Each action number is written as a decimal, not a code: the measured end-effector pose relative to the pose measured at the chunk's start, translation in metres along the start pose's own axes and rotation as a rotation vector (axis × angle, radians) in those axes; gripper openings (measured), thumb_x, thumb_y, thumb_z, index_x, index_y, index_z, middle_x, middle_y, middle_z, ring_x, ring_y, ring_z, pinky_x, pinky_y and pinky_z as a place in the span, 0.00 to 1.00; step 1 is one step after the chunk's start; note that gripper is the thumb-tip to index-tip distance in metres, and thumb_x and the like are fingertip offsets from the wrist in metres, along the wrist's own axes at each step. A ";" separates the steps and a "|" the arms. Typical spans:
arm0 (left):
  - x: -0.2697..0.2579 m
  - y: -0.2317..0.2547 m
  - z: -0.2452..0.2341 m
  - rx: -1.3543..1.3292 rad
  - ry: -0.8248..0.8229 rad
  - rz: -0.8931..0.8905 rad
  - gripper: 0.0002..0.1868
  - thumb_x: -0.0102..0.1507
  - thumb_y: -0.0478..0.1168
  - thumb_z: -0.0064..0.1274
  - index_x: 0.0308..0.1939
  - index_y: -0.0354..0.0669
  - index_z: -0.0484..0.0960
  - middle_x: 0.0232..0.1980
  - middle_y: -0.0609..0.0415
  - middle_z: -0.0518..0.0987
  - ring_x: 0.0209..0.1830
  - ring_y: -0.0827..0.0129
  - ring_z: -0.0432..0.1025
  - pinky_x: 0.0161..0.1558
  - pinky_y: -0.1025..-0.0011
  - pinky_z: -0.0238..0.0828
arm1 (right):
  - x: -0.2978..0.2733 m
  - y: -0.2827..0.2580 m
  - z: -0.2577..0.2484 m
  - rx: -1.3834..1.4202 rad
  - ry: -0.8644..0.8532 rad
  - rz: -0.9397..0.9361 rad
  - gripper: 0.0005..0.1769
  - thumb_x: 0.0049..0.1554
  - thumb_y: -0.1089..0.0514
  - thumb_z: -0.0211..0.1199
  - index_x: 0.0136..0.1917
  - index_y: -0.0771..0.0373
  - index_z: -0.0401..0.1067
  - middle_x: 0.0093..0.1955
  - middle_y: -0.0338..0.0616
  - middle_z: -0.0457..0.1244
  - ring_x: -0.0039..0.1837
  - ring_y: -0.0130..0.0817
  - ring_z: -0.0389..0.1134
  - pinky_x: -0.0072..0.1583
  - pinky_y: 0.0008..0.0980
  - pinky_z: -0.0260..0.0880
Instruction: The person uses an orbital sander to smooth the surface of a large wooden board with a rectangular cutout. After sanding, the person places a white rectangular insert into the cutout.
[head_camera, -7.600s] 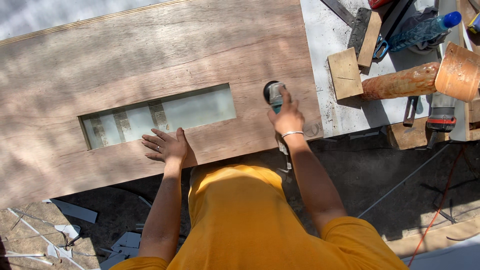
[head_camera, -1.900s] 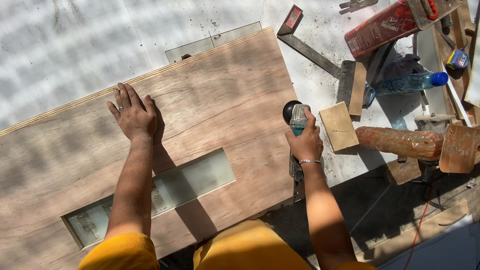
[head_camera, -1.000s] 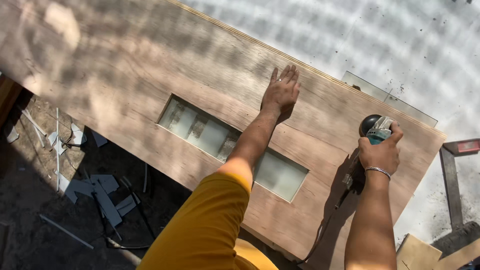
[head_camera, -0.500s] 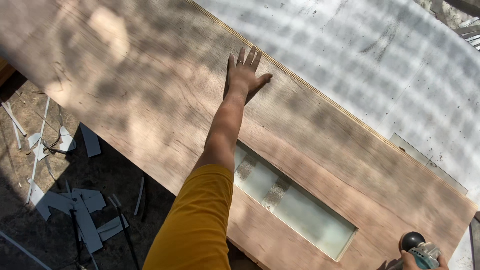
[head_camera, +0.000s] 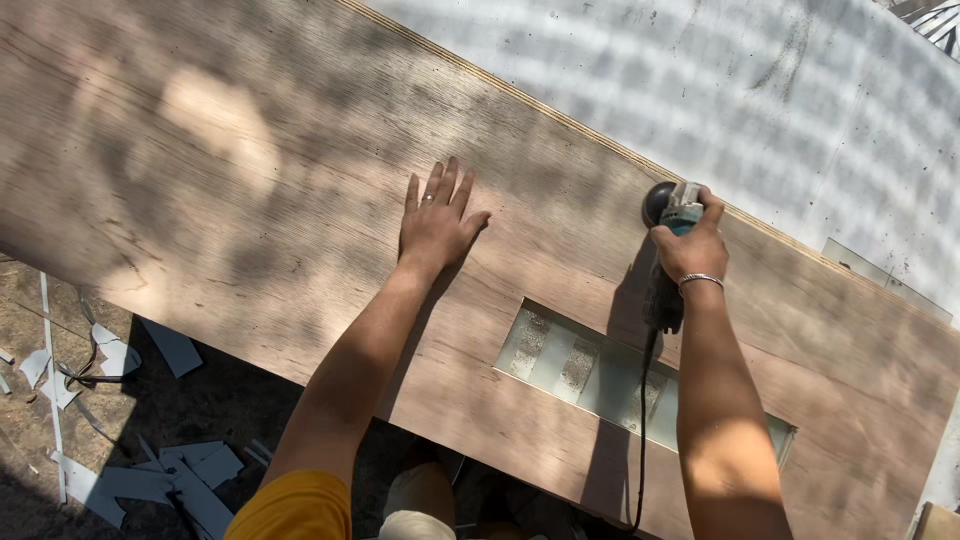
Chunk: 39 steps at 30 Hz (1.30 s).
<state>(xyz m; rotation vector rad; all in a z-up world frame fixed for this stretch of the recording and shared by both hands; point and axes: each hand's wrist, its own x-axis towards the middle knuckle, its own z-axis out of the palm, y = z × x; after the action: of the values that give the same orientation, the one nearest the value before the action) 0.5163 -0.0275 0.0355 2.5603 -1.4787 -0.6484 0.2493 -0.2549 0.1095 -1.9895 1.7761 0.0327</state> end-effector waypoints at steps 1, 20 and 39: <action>-0.027 -0.017 -0.008 -0.010 0.018 -0.096 0.40 0.71 0.71 0.25 0.83 0.60 0.49 0.86 0.51 0.47 0.86 0.55 0.38 0.82 0.47 0.25 | -0.001 -0.030 0.013 -0.028 -0.038 -0.032 0.44 0.54 0.42 0.61 0.78 0.40 0.45 0.67 0.69 0.61 0.70 0.69 0.62 0.72 0.58 0.58; -0.068 -0.047 0.017 0.025 0.266 -0.362 0.36 0.73 0.67 0.31 0.81 0.60 0.60 0.86 0.44 0.52 0.86 0.50 0.40 0.78 0.39 0.24 | 0.051 0.133 -0.033 -0.013 0.060 0.260 0.48 0.51 0.36 0.66 0.78 0.30 0.43 0.65 0.63 0.63 0.69 0.60 0.64 0.71 0.53 0.60; -0.064 -0.058 0.036 0.100 0.480 -0.234 0.36 0.70 0.63 0.45 0.77 0.51 0.70 0.80 0.35 0.62 0.82 0.39 0.51 0.73 0.32 0.37 | -0.015 -0.123 0.068 0.015 -0.140 -0.136 0.45 0.57 0.45 0.64 0.79 0.32 0.43 0.64 0.59 0.61 0.64 0.70 0.68 0.66 0.61 0.69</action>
<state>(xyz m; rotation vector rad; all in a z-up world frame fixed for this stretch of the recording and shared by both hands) 0.5198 0.0611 0.0044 2.7229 -1.0885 0.0345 0.3823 -0.2102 0.0935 -2.0405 1.5467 0.1117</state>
